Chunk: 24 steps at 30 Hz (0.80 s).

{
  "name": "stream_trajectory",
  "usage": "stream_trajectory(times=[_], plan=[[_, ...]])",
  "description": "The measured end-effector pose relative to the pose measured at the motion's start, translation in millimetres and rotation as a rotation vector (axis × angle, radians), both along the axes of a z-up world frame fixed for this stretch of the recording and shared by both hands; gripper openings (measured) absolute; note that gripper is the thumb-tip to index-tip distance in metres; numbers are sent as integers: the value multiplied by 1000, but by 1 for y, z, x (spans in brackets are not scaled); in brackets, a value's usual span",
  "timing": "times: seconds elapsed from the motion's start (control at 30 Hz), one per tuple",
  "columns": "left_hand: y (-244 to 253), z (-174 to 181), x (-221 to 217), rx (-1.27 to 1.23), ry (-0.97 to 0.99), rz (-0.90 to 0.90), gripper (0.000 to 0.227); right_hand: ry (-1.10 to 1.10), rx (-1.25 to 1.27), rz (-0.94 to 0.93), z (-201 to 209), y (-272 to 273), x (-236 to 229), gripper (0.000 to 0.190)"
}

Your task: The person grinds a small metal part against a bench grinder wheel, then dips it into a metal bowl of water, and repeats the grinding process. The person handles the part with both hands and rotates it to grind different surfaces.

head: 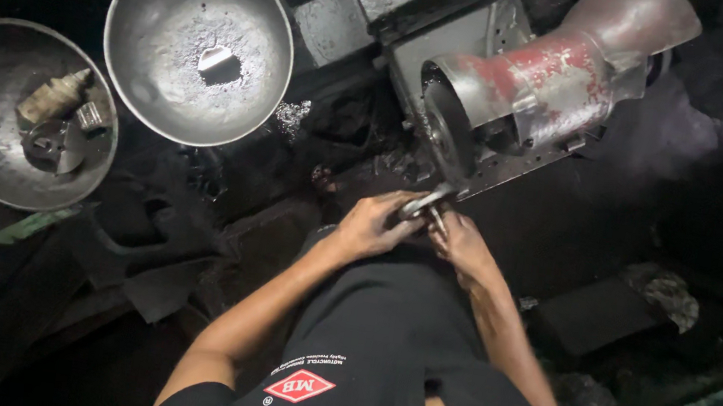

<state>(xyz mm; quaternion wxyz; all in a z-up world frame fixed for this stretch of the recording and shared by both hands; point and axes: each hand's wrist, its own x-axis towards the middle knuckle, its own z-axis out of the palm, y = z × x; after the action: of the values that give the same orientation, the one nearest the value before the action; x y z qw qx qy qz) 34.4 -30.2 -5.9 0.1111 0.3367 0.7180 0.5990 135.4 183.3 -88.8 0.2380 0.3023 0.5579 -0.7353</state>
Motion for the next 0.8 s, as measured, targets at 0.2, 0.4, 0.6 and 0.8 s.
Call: stream_trajectory(times=[0.2,0.4,0.6,0.8], plan=[[6,-25,2,-90,-197,104,16,-16,24,2,30,-9,-33,43],[12,-12,-11,-141,-153,145,26,-59,50,52,27,-2,-43,45],[21,-2,-29,-374,-125,91,39,-90,-102,21,26,5,-47,44],[28,7,-49,-473,-39,-12,47,-92,-159,21,25,10,-48,43]])
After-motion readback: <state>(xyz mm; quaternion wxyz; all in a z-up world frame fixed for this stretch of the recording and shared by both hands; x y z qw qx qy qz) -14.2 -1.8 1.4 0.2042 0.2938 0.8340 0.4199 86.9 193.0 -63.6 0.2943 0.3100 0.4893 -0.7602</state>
